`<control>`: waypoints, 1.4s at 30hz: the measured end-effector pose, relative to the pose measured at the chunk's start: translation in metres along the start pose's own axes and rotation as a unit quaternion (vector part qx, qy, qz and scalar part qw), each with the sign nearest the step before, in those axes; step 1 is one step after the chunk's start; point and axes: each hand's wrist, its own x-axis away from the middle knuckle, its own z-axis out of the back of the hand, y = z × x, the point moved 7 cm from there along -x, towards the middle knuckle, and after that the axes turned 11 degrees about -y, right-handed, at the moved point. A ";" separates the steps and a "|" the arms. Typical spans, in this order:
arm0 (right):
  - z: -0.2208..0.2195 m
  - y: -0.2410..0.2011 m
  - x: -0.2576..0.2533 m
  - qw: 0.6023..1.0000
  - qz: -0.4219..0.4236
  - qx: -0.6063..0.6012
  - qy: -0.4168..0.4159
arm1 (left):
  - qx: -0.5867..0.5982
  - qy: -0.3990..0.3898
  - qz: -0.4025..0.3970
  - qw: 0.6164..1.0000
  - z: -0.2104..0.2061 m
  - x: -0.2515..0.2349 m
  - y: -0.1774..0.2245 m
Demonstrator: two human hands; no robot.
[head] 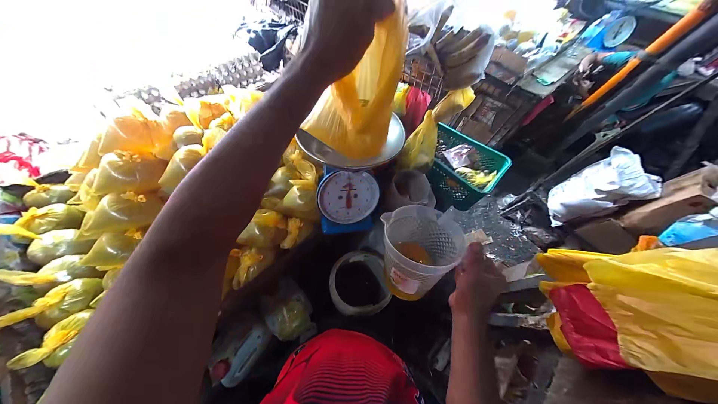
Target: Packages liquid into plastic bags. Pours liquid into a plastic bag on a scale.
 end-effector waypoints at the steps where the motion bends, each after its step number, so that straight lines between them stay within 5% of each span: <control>1: 0.002 -0.003 0.000 1.000 0.003 -0.002 0.002 | -0.025 -0.029 -0.005 0.999 -0.013 0.000 -0.004; 4: 0.006 -0.013 -0.004 1.000 0.013 0.000 -0.004 | -0.092 -0.095 0.012 0.991 -0.051 0.015 -0.021; 10: -0.002 -0.061 -0.033 0.997 -0.002 0.059 -0.049 | -0.008 -0.185 0.198 0.963 -0.083 0.021 -0.083; 16: -0.036 -0.149 -0.084 0.979 -0.002 0.023 -0.205 | 0.124 -0.272 0.293 0.908 -0.123 0.051 -0.108; 19: -0.064 -0.191 -0.110 0.951 0.055 0.102 -0.287 | 0.198 -0.273 0.335 0.880 -0.133 0.069 -0.128; 23: -0.100 -0.231 -0.133 0.920 0.125 0.212 -0.305 | 0.205 -0.226 0.234 0.923 -0.113 0.089 -0.127; 27: -0.130 -0.251 -0.151 0.883 0.167 0.302 -0.317 | -0.012 -0.143 0.076 0.987 -0.071 0.129 -0.083; 32: -0.164 -0.264 -0.163 0.844 0.175 0.394 -0.318 | -0.127 -0.074 -0.108 0.983 -0.082 0.176 -0.044; 37: -0.190 -0.275 -0.161 0.838 0.188 0.361 -0.363 | -0.046 0.059 -0.068 0.995 -0.069 0.233 -0.025; 42: -0.209 -0.281 -0.159 0.815 0.230 0.358 -0.393 | 0.009 0.001 0.095 0.995 -0.154 0.332 -0.071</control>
